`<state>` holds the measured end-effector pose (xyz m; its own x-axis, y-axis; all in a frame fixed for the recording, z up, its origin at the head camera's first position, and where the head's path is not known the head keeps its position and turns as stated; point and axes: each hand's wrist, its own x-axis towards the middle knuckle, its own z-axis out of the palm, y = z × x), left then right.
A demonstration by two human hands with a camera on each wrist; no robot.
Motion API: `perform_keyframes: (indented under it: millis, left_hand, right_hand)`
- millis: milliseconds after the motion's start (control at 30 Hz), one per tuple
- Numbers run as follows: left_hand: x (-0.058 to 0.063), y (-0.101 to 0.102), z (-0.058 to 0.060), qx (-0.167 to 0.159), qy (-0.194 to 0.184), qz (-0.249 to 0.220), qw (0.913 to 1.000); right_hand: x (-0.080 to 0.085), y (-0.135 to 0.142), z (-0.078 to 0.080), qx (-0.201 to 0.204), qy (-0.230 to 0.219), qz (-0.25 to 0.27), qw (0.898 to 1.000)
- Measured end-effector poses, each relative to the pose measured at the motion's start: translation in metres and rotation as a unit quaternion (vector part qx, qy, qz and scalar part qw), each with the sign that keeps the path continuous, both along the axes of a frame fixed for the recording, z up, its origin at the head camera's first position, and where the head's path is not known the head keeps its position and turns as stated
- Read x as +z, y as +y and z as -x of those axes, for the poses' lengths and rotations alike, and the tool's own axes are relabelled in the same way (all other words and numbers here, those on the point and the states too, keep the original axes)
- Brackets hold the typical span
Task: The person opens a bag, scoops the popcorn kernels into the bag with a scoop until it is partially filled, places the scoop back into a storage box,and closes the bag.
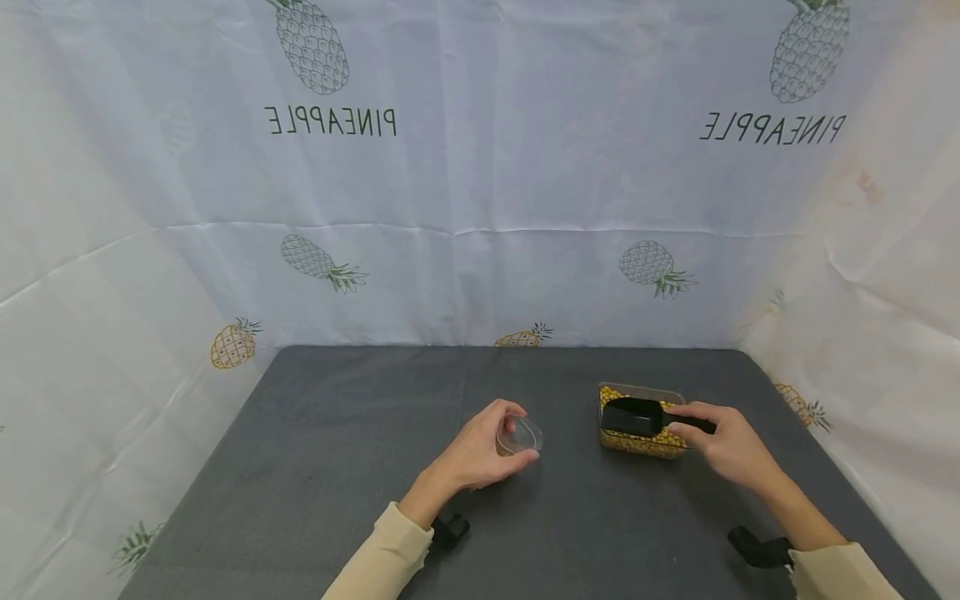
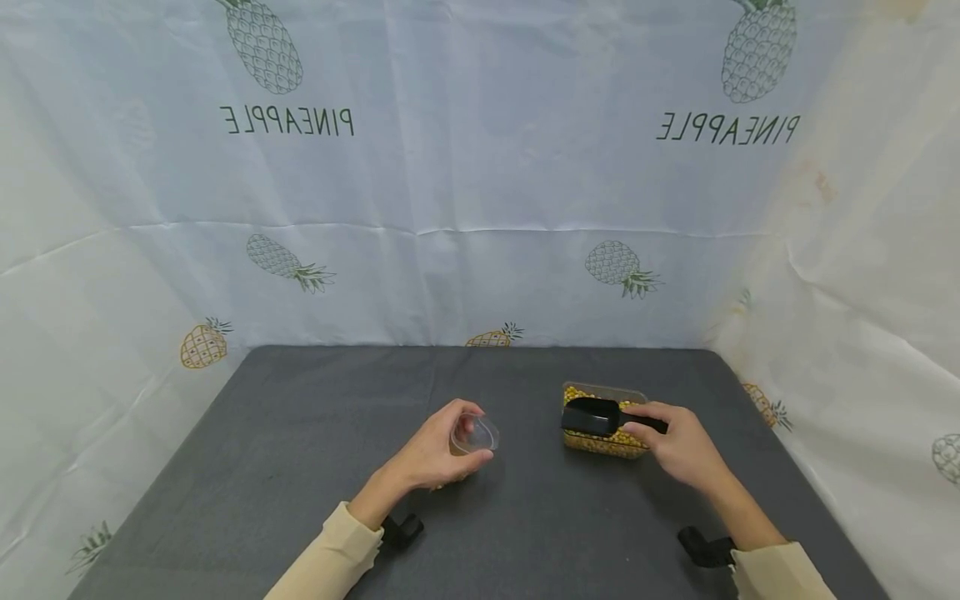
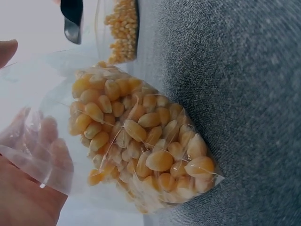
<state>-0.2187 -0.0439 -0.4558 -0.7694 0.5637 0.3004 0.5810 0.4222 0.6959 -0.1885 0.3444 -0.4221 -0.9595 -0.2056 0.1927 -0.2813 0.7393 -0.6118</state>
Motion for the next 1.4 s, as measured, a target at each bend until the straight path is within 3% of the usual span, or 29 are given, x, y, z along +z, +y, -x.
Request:
perform_keyframes:
  millis: [333, 600, 867, 1400]
  left_hand:
    - [0.005, -0.002, 0.001, 0.020, 0.025, -0.021, 0.9993]
    - [0.012, -0.005, 0.001, 0.034, 0.025, -0.041, 0.9983]
    - [0.005, -0.005, 0.004, 0.033, 0.001, -0.016, 0.9993]
    - [0.001, -0.004, 0.004, 0.029, 0.001, -0.013, 0.9995]
  right_hand:
    - [-0.004, 0.016, 0.001, -0.007, 0.013, -0.021, 1.000]
    - [-0.005, 0.030, 0.003, -0.014, 0.004, -0.057, 0.998]
    - [-0.004, 0.037, 0.005, -0.011, 0.002, -0.074, 0.997]
    - [-0.001, 0.043, 0.009, -0.018, 0.001, -0.103, 0.995]
